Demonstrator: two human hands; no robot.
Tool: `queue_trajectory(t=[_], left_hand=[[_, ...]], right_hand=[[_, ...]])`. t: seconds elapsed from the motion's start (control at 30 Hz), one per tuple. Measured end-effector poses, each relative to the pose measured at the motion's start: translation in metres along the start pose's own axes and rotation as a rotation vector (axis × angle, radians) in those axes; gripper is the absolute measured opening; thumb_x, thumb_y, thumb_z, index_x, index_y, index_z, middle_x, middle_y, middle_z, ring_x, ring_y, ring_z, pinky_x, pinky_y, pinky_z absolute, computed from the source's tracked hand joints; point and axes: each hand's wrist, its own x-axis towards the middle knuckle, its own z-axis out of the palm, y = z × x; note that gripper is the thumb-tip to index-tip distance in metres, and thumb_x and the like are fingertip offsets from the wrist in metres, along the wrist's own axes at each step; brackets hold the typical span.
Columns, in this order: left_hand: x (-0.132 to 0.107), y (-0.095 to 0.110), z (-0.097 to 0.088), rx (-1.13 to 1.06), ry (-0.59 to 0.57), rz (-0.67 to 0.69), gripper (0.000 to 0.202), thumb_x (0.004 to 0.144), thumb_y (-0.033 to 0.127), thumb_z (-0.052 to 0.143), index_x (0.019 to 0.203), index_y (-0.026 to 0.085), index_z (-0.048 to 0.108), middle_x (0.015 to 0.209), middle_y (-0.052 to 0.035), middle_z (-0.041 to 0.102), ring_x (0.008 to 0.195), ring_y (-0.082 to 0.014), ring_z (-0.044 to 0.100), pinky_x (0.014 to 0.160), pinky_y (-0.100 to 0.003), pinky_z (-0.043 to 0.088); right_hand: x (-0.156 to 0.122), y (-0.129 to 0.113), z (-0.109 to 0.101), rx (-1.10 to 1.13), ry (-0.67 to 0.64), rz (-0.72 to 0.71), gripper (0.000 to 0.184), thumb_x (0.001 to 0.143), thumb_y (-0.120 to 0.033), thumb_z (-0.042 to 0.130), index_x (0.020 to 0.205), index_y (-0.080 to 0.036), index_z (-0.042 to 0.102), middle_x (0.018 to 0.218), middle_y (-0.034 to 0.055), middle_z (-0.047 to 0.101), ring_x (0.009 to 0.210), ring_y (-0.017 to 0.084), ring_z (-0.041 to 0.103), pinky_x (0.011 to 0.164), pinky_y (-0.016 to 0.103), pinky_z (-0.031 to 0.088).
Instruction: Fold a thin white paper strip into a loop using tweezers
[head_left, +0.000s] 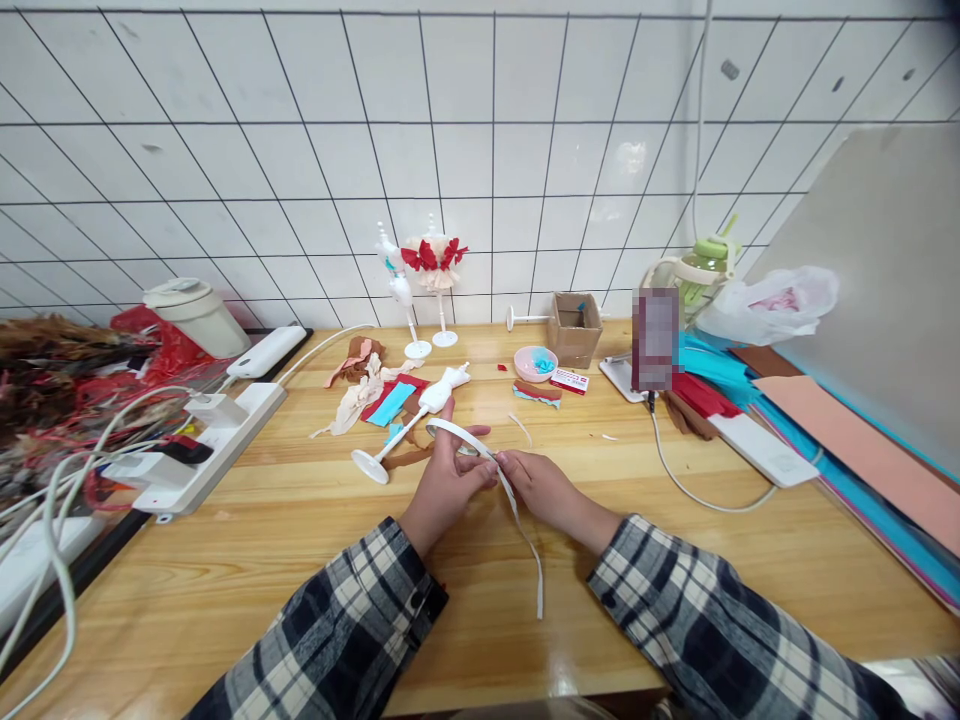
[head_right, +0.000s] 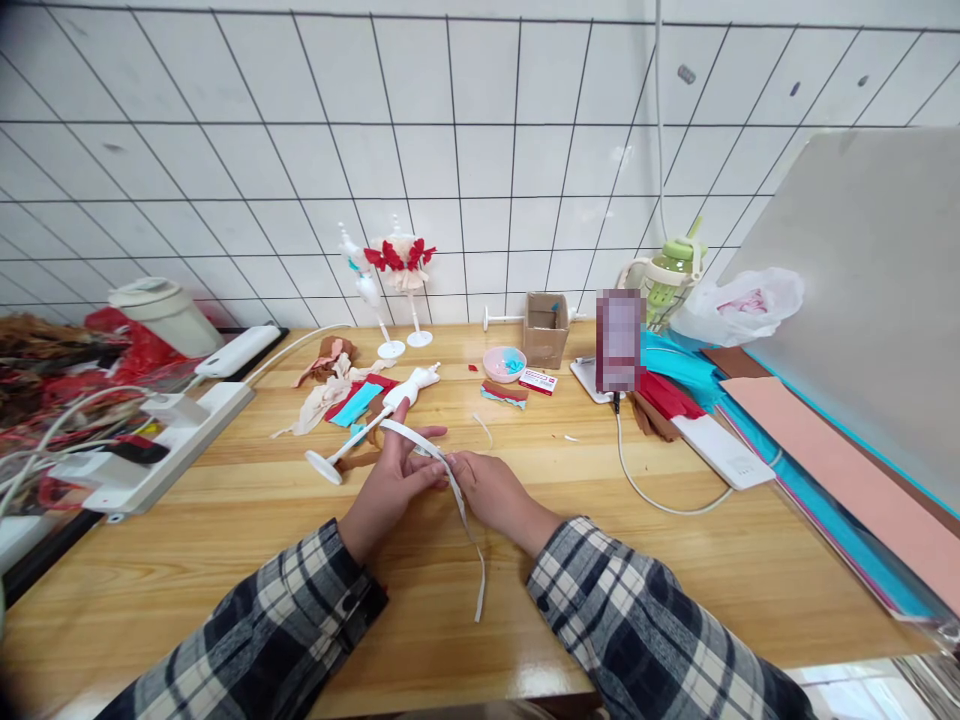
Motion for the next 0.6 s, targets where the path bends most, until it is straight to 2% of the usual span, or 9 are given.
queue_trajectory(t=[0.13, 0.33, 0.6], left_hand=[[0.0025, 0.0030, -0.0013, 0.041, 0.104, -0.032, 0.085, 0.082, 0.036, 0.061, 0.148, 0.034, 0.008, 0.129, -0.0132, 0.051, 0.075, -0.0136, 0.065, 0.056, -0.028, 0.057], [0.0066, 0.0010, -0.0033, 0.098, 0.150, 0.012, 0.084, 0.083, 0.034, 0.060, 0.149, 0.031, 0.009, 0.128, -0.0146, 0.055, 0.072, -0.0121, 0.063, 0.041, -0.016, 0.045], [0.0049, 0.0031, -0.0032, 0.129, 0.173, 0.022, 0.083, 0.083, 0.032, 0.061, 0.149, 0.032, 0.011, 0.132, -0.0138, 0.054, 0.069, -0.0112, 0.064, 0.038, -0.015, 0.041]], right_hand=[[0.0000, -0.0014, -0.0039, -0.054, 0.018, 0.004, 0.048, 0.099, -0.045, 0.021, 0.082, -0.019, 0.058, 0.077, 0.0043, 0.063, 0.070, 0.016, 0.054, 0.065, 0.027, 0.038], [-0.0002, 0.0002, -0.0040, -0.070, 0.006, -0.029, 0.052, 0.099, -0.050, 0.018, 0.080, -0.020, 0.056, 0.069, 0.0015, 0.057, 0.063, 0.014, 0.048, 0.061, 0.025, 0.034], [0.0002, 0.0016, -0.0025, -0.057, 0.001, -0.044, 0.048, 0.098, -0.049, 0.020, 0.073, -0.021, 0.049, 0.067, 0.0003, 0.052, 0.061, 0.014, 0.044, 0.059, 0.025, 0.030]])
